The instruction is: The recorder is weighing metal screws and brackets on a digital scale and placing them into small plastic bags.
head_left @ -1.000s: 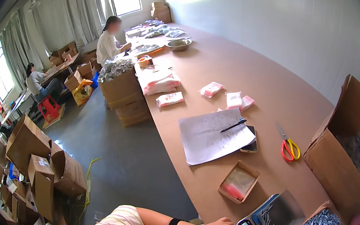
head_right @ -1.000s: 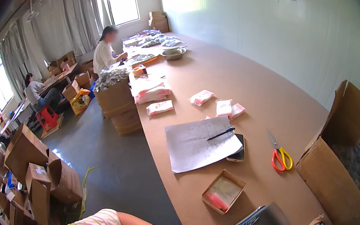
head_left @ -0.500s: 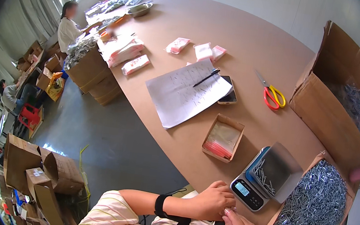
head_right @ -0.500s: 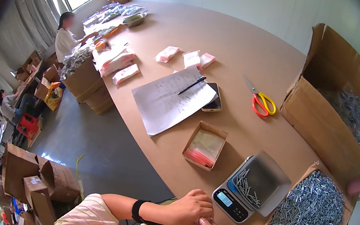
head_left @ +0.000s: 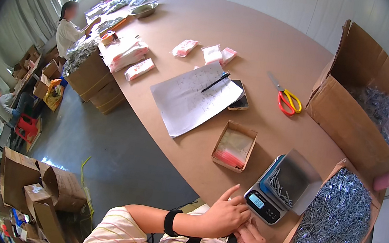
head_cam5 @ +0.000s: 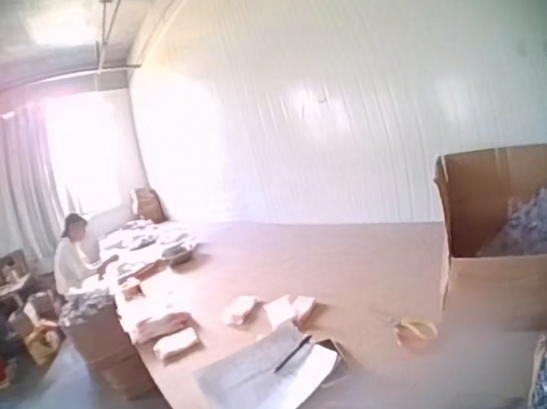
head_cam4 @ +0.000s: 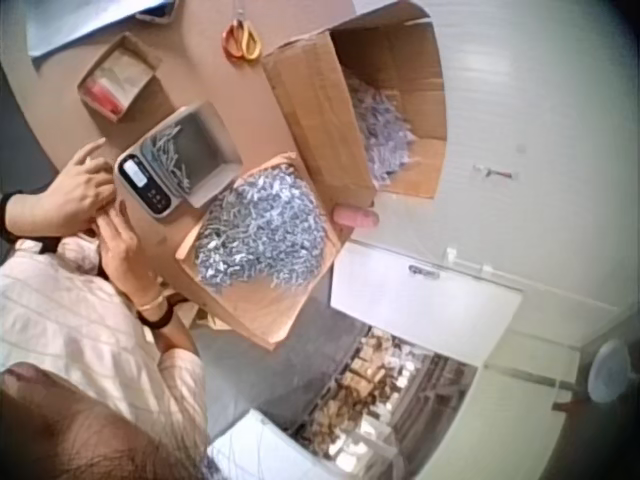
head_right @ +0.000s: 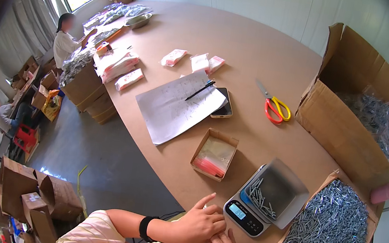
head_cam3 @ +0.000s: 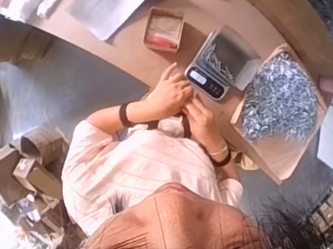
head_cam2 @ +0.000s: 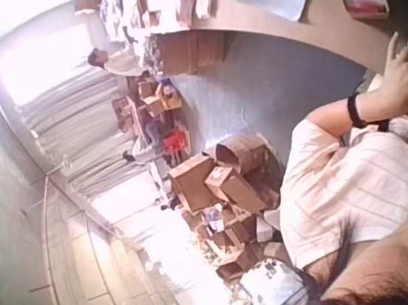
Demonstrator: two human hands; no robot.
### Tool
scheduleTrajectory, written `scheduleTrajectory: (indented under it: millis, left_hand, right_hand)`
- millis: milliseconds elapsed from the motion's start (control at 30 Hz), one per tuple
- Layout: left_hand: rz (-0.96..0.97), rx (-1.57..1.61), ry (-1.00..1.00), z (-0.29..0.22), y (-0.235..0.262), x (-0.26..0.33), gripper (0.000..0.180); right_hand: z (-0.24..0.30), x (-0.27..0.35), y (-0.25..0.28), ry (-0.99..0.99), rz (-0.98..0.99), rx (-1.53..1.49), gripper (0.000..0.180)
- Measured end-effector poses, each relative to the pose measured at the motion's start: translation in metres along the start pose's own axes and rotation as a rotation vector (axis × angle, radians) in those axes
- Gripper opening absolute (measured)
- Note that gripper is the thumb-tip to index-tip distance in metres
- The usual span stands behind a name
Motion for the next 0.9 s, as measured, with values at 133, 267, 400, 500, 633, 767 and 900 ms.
scheduleTrajectory:
  millis: [133, 267, 400, 500, 633, 767, 900]
  left_hand:
    - [0.024, 0.140, -0.041, 0.002, -0.008, -0.001, 0.027]
    - [-0.001, 0.284, -0.036, 0.014, -0.021, 0.002, 0.026]
    - [-0.012, 0.383, 0.190, 0.058, -0.023, 0.007, 0.014]
    - [-0.063, 0.340, 0.244, 0.071, -0.013, -0.003, 0.013]
    - [-0.164, 0.500, 0.196, 0.055, 0.004, -0.019, 0.013]
    - [-0.143, 0.381, 0.244, 0.071, -0.022, -0.028, 0.015]
    - [-0.247, 0.183, 0.204, 0.086, -0.019, -0.022, 0.018]
  right_hand:
    - [-0.002, -0.001, -0.005, -0.047, 0.062, -0.074, 0.030]
    - [0.008, -0.004, 0.002, 0.035, 0.047, 0.009, 0.027]
    - [0.018, -0.009, 0.036, -0.008, -0.142, -0.096, 0.019]
    - [0.015, -0.004, 0.049, -0.093, -0.224, -0.087, 0.019]
    - [0.013, -0.001, 0.049, -0.101, -0.225, -0.084, 0.018]
    - [0.009, 0.006, 0.047, -0.115, -0.234, -0.102, 0.017]
    - [0.013, 0.010, 0.058, -0.028, -0.225, -0.043, 0.017]
Point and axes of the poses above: each hand's wrist, its own x-axis away from the middle knuckle, its own y-axis out of the back of the hand, z = x × y, the point moved 6 cm from there along -x, towards the middle knuckle, and after that the axes turned 4 degrees about -x, right-handed, at the moved point
